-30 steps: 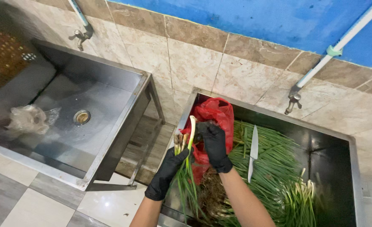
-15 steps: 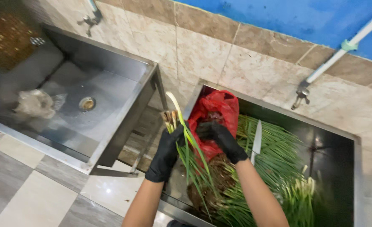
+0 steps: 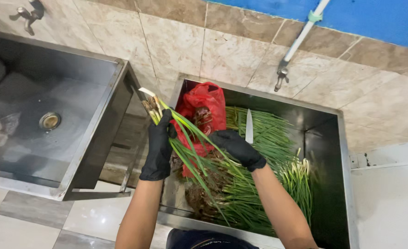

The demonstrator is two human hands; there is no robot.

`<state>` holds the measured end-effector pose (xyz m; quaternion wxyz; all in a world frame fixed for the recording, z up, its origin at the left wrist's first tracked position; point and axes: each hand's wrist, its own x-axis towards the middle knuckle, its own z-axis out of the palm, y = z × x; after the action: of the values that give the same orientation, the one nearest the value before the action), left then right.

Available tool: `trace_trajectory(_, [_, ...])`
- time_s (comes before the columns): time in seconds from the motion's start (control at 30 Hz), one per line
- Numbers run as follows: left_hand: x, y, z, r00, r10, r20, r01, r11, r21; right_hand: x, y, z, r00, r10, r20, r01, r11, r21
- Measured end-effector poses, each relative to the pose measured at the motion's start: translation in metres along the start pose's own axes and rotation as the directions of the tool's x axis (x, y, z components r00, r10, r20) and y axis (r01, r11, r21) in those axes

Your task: The person stands at a stainless steel sink filled with bunches of scallions and trims the root ends off each bunch with a small knife, dropping the trimmed roots into a red plastic bag inside the sink. They work through the bunches one at a time, occasionally lifting and repositioning the scallions while trimming.

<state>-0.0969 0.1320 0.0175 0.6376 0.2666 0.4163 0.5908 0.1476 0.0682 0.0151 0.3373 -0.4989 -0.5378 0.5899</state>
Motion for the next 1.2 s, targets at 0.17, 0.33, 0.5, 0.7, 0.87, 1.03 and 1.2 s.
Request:
trace_trajectory(0.17, [-0.006,0.003,0.004,0.999,0.014,0.038,-0.013,1.0,-0.027,-0.022,0.004,-0.006,0.993,0.012,0.117,-0.029,0.989,0.146])
trace_trajectory(0.33, [-0.009,0.006,0.0,0.999,0.044,0.01,-0.044,0.998,0.033,-0.019,0.018,0.006,0.992,-0.095,0.081,0.083,0.986,0.146])
trace_trajectory(0.5, [-0.008,0.013,-0.022,0.989,-0.018,-0.144,0.039,0.988,0.147,0.009,0.039,0.025,0.988,-0.093,0.121,0.072,0.983,0.168])
trace_trajectory(0.7, [-0.006,0.007,-0.048,0.957,0.236,-0.168,-0.194,0.953,0.232,0.047,0.052,0.049,0.974,-0.134,0.184,0.107,0.983,0.149])
trace_trajectory(0.87, [-0.014,0.001,-0.066,0.925,0.361,-0.115,-0.324,0.911,0.255,0.07,0.048,0.072,0.993,0.04,0.109,-0.053,0.991,0.121])
trace_trajectory(1.03, [-0.025,-0.009,-0.066,0.932,0.312,-0.186,-0.259,0.929,0.263,0.082,0.036,0.087,0.998,-0.041,0.047,0.04,0.999,0.012])
trace_trajectory(1.2, [-0.052,-0.037,-0.056,0.92,0.378,-0.101,-0.329,0.888,0.322,0.09,0.047,0.1,0.904,-0.421,-0.069,0.408,0.9,-0.156])
